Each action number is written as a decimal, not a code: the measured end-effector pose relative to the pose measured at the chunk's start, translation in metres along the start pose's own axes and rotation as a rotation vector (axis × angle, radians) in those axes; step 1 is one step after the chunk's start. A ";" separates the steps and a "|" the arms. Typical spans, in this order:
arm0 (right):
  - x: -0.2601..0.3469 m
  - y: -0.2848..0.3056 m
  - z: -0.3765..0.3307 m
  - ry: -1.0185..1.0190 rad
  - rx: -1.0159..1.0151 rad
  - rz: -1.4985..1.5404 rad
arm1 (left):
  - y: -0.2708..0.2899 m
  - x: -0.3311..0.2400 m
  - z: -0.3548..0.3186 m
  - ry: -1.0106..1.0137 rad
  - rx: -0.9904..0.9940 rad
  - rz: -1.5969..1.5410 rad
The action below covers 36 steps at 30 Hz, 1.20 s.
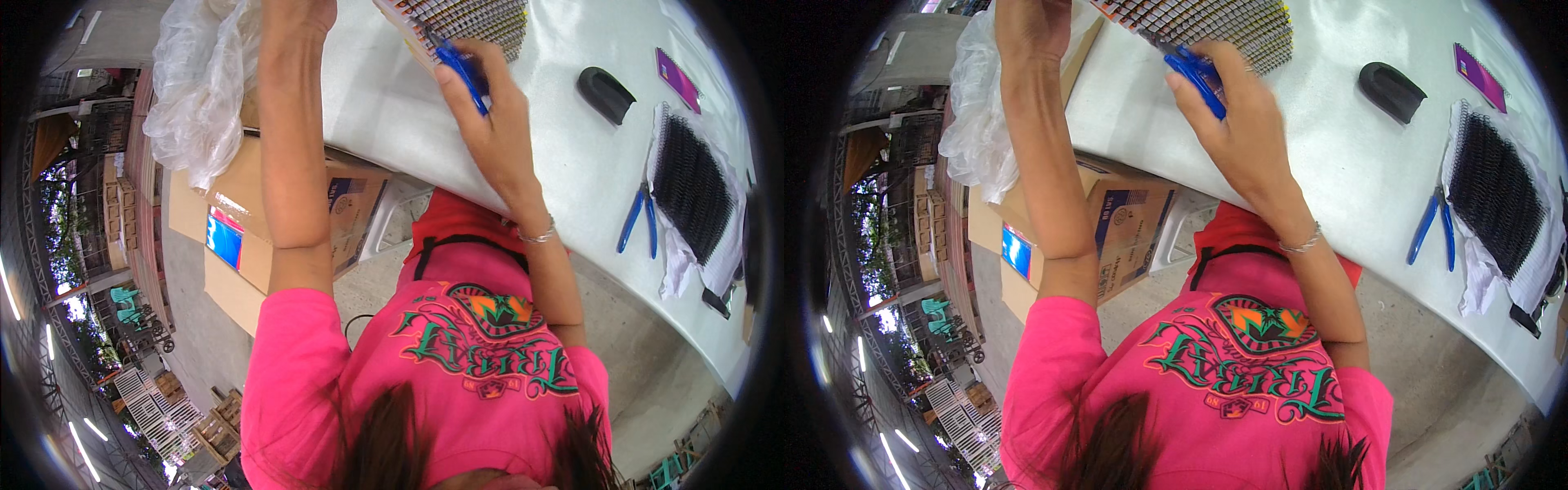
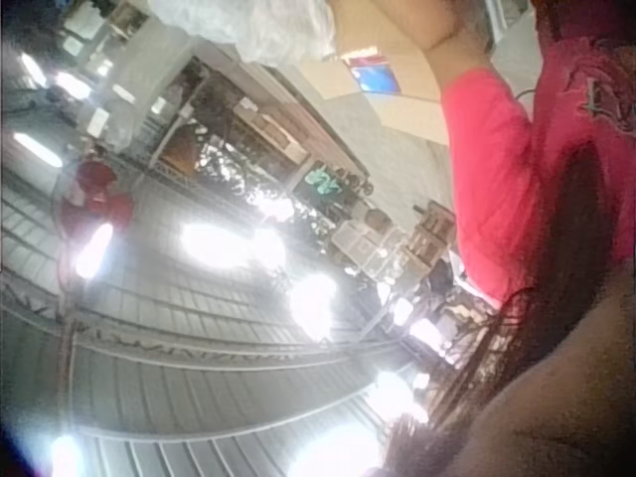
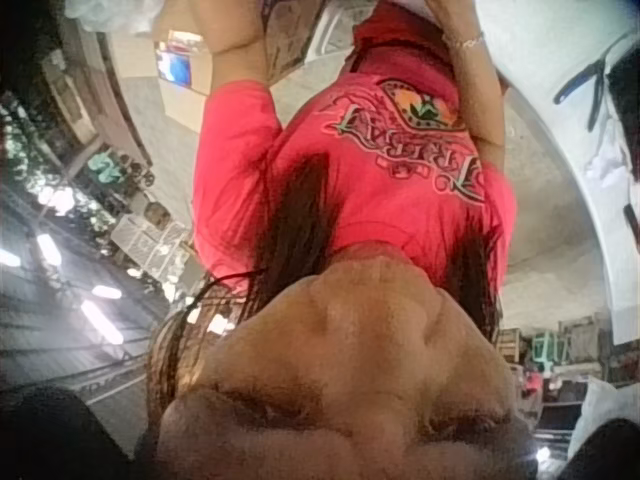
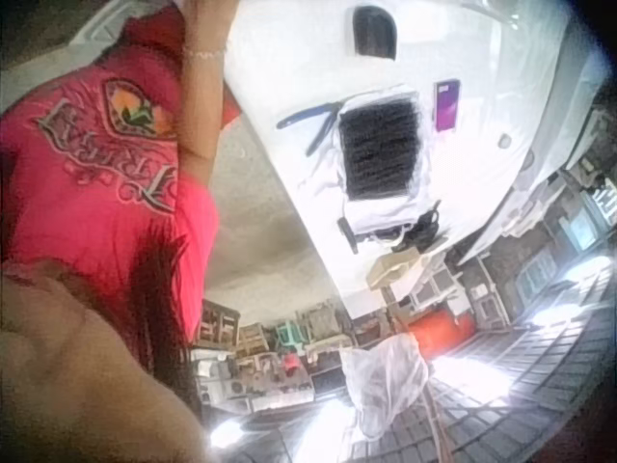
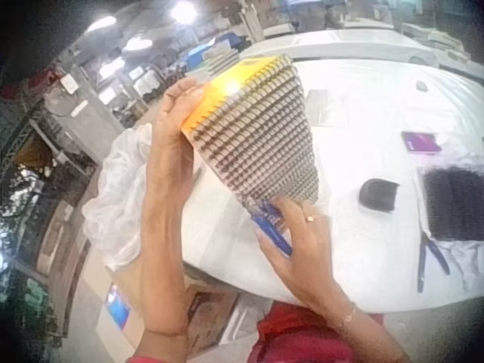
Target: The person uses blue pliers to trim the metal spiral binding of stacked spiral notebooks. They repeatedly pick up a notebook, cut the excess wire ends, and place the item back on the stack.
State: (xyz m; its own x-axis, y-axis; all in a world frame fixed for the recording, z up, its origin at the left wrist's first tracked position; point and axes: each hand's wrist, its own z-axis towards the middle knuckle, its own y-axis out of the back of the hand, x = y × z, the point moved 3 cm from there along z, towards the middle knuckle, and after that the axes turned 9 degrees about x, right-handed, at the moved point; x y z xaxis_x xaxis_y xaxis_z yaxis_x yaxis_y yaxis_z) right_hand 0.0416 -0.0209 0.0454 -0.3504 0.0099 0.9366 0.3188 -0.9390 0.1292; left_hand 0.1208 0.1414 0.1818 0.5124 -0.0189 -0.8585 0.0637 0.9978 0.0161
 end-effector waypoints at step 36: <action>-0.017 0.002 -0.013 0.277 -0.307 -0.700 | -0.004 0.002 -0.003 0.002 0.025 0.124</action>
State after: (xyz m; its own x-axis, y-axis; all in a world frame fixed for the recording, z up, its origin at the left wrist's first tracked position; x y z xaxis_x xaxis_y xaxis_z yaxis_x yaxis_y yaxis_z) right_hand 0.0368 -0.0271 0.0257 -0.5971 0.5821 0.5520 -0.2963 -0.7995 0.5225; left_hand 0.1188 0.1374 0.1787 0.5160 0.1047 -0.8502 0.0211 0.9906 0.1348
